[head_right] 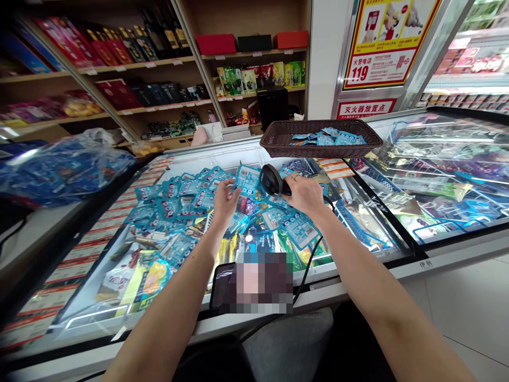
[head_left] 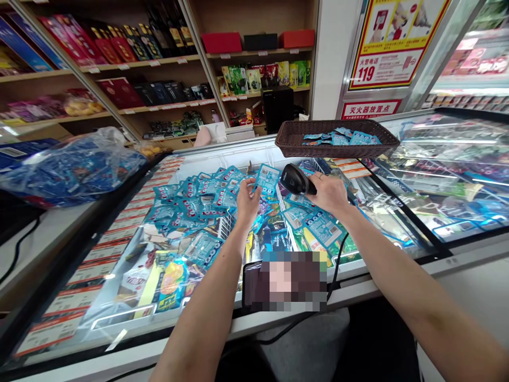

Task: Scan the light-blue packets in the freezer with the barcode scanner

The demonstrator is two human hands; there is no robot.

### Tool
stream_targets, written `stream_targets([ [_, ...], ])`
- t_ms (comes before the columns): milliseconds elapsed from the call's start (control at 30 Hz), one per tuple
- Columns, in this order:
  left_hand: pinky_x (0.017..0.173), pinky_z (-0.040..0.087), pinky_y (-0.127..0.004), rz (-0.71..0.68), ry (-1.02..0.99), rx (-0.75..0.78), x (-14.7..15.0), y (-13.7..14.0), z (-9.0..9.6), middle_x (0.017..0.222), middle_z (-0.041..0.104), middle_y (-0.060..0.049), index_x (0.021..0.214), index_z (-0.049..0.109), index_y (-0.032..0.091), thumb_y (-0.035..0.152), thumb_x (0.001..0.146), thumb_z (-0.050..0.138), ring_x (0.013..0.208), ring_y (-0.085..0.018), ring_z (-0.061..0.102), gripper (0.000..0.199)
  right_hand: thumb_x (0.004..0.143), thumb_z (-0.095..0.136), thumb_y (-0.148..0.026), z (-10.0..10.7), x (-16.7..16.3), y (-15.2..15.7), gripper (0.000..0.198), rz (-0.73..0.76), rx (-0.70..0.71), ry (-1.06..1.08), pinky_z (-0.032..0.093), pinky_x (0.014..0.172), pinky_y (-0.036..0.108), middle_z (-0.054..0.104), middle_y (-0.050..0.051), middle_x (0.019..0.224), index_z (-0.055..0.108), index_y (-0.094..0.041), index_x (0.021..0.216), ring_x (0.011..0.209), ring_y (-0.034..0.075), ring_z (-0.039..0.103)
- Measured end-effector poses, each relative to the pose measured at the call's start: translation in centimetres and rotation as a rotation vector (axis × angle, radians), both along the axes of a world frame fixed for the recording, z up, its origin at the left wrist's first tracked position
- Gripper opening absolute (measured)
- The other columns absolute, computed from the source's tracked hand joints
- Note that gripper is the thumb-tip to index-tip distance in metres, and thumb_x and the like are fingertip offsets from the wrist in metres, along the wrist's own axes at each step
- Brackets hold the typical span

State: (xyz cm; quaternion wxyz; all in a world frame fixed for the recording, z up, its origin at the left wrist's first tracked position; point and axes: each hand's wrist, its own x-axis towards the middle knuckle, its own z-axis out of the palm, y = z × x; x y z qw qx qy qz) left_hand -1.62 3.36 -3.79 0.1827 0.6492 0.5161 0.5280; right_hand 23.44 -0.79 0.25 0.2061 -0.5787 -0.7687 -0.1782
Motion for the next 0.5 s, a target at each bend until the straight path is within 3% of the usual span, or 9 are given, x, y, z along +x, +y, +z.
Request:
stream_targets([
  [500,0.075,0.050,-0.028,0.004,0.122,0.009,0.21,-0.81,0.85,0.089,0.060,-0.003,0.115,0.048,0.022,0.036,0.087,0.045,0.082,-0.013,0.059,0.031,0.083,0.049,-0.039,-0.21,-0.36,-0.02,0.029,0.112,0.026,-0.015,0.029,0.061,0.027,0.063,0.006,0.092,0.059,-0.019,0.101,0.077,0.019,0.056],
])
